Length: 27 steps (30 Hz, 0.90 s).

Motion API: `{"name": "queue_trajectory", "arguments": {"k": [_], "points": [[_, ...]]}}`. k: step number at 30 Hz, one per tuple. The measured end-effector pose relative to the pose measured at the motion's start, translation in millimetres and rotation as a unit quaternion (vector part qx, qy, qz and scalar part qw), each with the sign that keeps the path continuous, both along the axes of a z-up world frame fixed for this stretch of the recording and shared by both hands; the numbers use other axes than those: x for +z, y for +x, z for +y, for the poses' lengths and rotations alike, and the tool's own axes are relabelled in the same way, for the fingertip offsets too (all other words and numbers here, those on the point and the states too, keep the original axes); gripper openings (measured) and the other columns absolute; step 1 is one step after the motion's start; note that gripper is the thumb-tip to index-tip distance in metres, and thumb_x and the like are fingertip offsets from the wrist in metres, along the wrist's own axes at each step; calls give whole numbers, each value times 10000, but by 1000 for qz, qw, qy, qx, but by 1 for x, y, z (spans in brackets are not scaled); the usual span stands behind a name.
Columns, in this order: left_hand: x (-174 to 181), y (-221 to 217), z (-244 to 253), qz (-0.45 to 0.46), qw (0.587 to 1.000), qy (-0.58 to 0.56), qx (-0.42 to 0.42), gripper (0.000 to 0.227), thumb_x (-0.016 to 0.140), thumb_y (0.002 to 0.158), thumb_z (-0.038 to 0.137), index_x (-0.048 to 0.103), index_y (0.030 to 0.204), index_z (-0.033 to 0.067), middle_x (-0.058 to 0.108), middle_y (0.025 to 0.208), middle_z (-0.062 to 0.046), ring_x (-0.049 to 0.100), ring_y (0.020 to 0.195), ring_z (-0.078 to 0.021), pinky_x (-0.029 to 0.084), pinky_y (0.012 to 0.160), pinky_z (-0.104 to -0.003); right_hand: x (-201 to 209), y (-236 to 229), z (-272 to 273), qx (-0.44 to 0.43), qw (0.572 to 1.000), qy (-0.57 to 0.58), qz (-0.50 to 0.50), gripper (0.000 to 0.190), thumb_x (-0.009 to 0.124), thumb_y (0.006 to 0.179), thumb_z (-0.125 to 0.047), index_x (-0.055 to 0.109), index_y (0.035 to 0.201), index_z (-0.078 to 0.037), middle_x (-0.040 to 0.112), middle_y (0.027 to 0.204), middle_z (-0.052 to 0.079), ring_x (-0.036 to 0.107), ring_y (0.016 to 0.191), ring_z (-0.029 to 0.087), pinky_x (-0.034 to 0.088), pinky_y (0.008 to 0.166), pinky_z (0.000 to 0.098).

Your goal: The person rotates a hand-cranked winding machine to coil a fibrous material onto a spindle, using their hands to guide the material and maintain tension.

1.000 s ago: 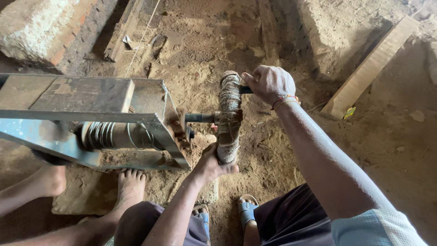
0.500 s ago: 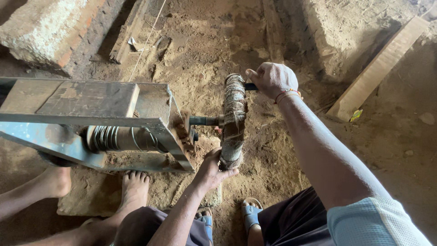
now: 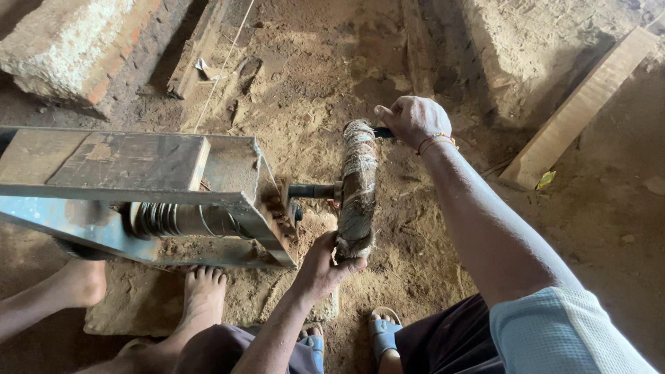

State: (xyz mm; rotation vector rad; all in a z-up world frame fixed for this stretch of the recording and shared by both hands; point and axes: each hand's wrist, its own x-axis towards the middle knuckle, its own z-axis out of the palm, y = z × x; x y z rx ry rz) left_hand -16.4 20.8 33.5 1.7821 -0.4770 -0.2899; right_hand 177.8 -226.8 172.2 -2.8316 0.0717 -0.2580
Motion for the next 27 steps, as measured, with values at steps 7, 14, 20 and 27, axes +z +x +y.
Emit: {"name": "queue_trajectory", "arguments": {"k": [7, 14, 20, 27], "points": [[-12, 7, 0, -72, 994, 76, 3, 996, 850, 670, 594, 509, 1398, 6, 569, 1403, -251, 546, 1301, -324, 446, 1133, -472, -4, 5, -3, 4, 1000, 1, -6, 537, 624, 910, -678, 806, 955, -175, 765, 907, 71, 721, 915, 271, 537, 833, 430], [-60, 8, -9, -32, 996, 86, 17, 903, 846, 714, 508, 507, 1440, 93, 499, 1552, -176, 414, 1472, -309, 323, 1240, -472, -5, 6, -4, 10, 1000, -2, -16, 543, 629, 910, -681, 806, 940, -168, 756, 901, 83, 718, 909, 289, 540, 818, 438], [-38, 5, -8, -103, 993, 60, -14, 617, 793, 816, 479, 675, 1311, 131, 623, 1462, -134, 475, 1433, -313, 370, 1216, -496, -7, 11, -2, -7, 1000, 9, 12, 528, 622, 906, -680, 801, 951, -185, 759, 864, 77, 721, 892, 280, 540, 821, 435], [-12, 0, -9, -73, 996, 52, -4, 533, 804, 796, 441, 701, 1191, 99, 715, 1186, -144, 630, 1130, -280, 534, 1009, -485, -15, 20, -4, 0, 1000, 9, 24, 562, 621, 922, -696, 788, 947, -160, 754, 878, 69, 719, 878, 257, 540, 796, 432]]}}
